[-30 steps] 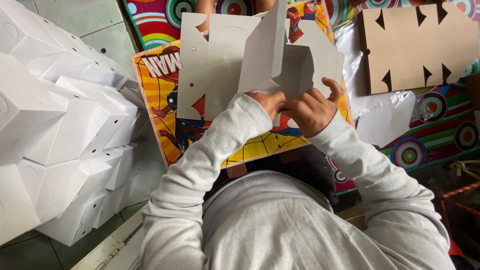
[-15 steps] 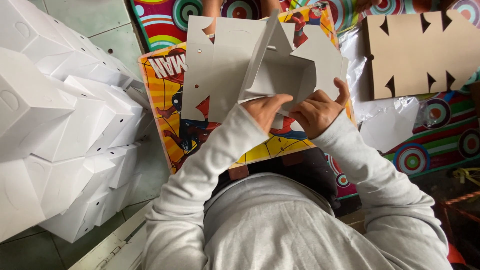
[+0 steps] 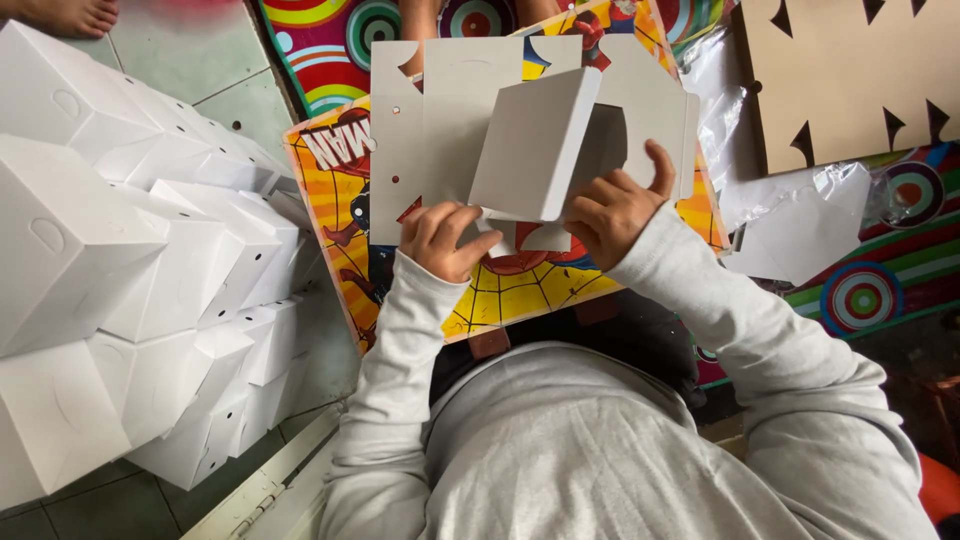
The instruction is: The person assembles a white cardboard box by folding the flaps and tucking the tabs into the corresponding slots. They work on a table with a Spider-Man design, surrounded by stacks of similar boxes.
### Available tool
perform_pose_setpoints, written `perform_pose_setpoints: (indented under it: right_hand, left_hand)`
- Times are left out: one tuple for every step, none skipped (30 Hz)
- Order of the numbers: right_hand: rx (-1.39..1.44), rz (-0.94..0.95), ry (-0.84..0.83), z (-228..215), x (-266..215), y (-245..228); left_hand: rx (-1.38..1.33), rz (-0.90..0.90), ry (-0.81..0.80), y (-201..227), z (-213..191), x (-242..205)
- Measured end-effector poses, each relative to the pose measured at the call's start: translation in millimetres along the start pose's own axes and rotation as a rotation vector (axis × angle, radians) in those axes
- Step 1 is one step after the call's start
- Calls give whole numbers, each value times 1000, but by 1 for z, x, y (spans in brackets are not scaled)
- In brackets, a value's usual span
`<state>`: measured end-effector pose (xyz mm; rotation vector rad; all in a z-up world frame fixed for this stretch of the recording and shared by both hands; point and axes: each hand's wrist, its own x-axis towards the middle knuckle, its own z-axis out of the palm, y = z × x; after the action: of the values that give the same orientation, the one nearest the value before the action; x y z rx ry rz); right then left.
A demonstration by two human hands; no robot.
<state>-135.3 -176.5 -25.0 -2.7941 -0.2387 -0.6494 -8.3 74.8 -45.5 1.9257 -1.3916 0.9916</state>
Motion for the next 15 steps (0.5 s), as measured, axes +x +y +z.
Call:
perform_pose_setpoints:
  right_hand:
    - [16,8,-8,4,-1,-1]
    - [14,15,-8,8,-3,-1]
    - [20,14,-9,11,-4,-1]
    - [27,12,-9,15,-5,-1]
    - [27,18,-9,14,-2,-2]
    - [8,28,-4,14,0,-3]
    - [-10,37,0,14,3,-4]
    - [-7,41,-2,15,3,-3]
    - [1,30,26,17,3,-3]
    - [8,18,57,19,5,-2]
    - [8,20,57,23,4,-2]
    - [11,36,75,28,4,-3]
    - [14,52,94,32,3,-4]
    - [15,55,94,33,3,-1]
    - [-5,37,86,34,3,1]
  left_hand:
    - [-26,3,22,3,3,6]
    - [-32,6,20,4,8,6]
    - [-37,11,30,5,13,6]
    - [-39,16,40,5,19,6]
    - [-44,18,38,6,20,10]
    - [-14,22,27,7,20,14]
    - [17,25,16,8,20,17]
    - [14,24,12,9,23,14]
    - [71,16,8,11,26,12]
    - [128,9,7,11,29,10]
    - [126,9,5,9,36,7]
    - [134,25,52,6,42,3]
    - [142,41,100,4,49,0]
    - [140,43,98,1,47,12]
    - [59,46,121,-2,45,25]
